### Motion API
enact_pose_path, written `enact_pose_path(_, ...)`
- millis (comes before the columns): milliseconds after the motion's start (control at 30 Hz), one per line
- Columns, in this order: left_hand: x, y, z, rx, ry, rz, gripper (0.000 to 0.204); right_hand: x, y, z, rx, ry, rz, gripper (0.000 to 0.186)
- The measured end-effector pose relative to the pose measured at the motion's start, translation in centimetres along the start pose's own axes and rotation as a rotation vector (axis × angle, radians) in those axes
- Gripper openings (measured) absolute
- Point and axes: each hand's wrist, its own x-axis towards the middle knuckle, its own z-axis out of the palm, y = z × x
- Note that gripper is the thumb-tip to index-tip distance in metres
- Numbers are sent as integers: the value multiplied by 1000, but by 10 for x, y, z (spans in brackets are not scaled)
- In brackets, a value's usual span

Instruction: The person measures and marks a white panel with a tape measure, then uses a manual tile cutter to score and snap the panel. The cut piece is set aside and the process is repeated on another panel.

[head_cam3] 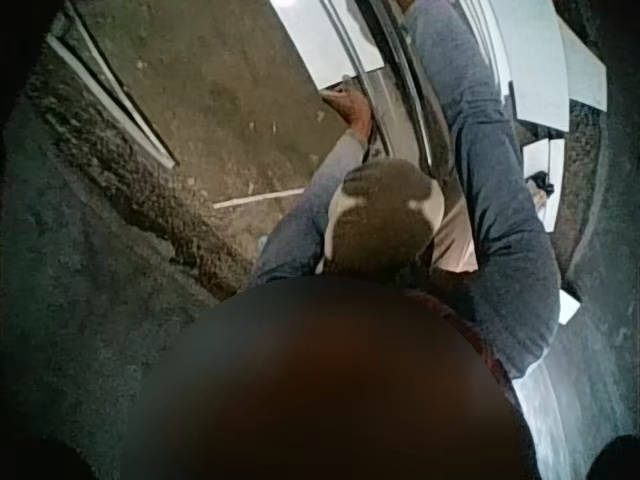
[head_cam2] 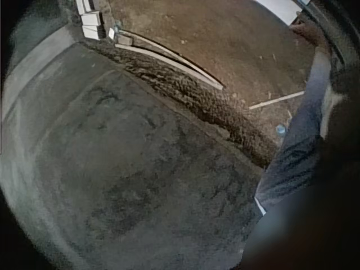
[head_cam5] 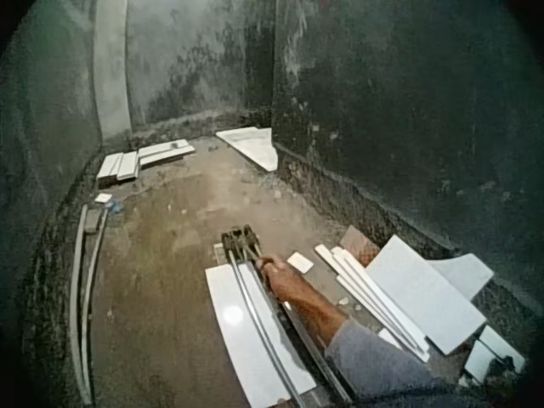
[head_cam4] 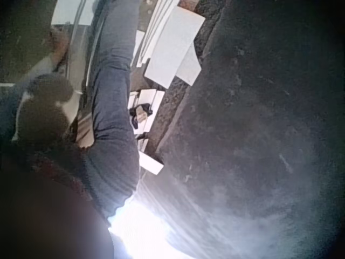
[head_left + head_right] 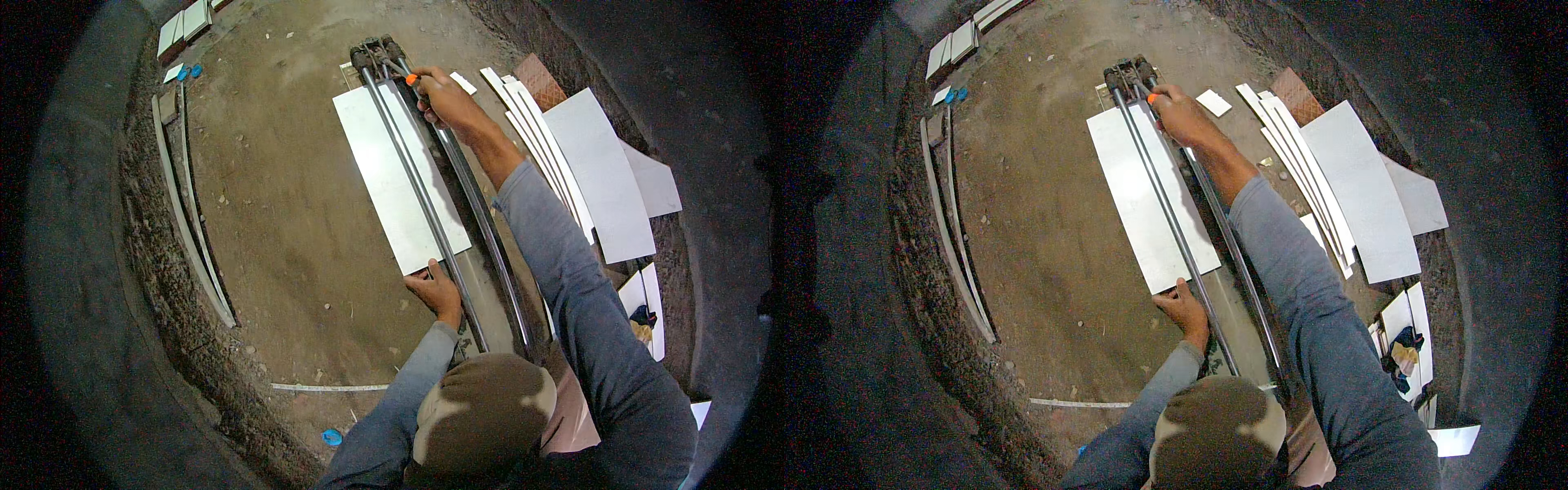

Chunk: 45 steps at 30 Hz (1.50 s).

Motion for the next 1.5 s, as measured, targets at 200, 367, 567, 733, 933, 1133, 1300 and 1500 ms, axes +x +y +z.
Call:
enact_pose_path(200, -4, 5, 1, -30, 44, 59, 45, -2, 9, -1, 106, -64, 159, 41)
enact_pose_path(367, -1, 2, -1, -26, 8, 34, 44, 4, 15, 4, 79, -97, 345, 33)
enact_pose_path(567, -2, 0, 1, -115, 25, 78, 41, 28, 27, 14, -76, 38, 345, 41)
enact_pose_path(733, -2, 5, 2, -96, 37, 88, 40, 29, 39, 22, -249, 91, 297, 48)
enact_pose_path(933, -1, 3, 0, -101, 22, 68, 41, 16, 34, 25, -384, 155, 301, 57)
enact_pose_path(1133, 0, 3, 1, -181, -17, 33, 43, 10, 33, 26, -424, 167, 254, 60)
enact_pose_path(1300, 0, 0, 2, -114, 3, 50, 42, 6, 36, 27, -406, 189, 256, 62)
enact_pose_path(1500, 4, -4, 2, -148, -32, 22, 48, 2, 41, 29, -376, 181, 265, 58)
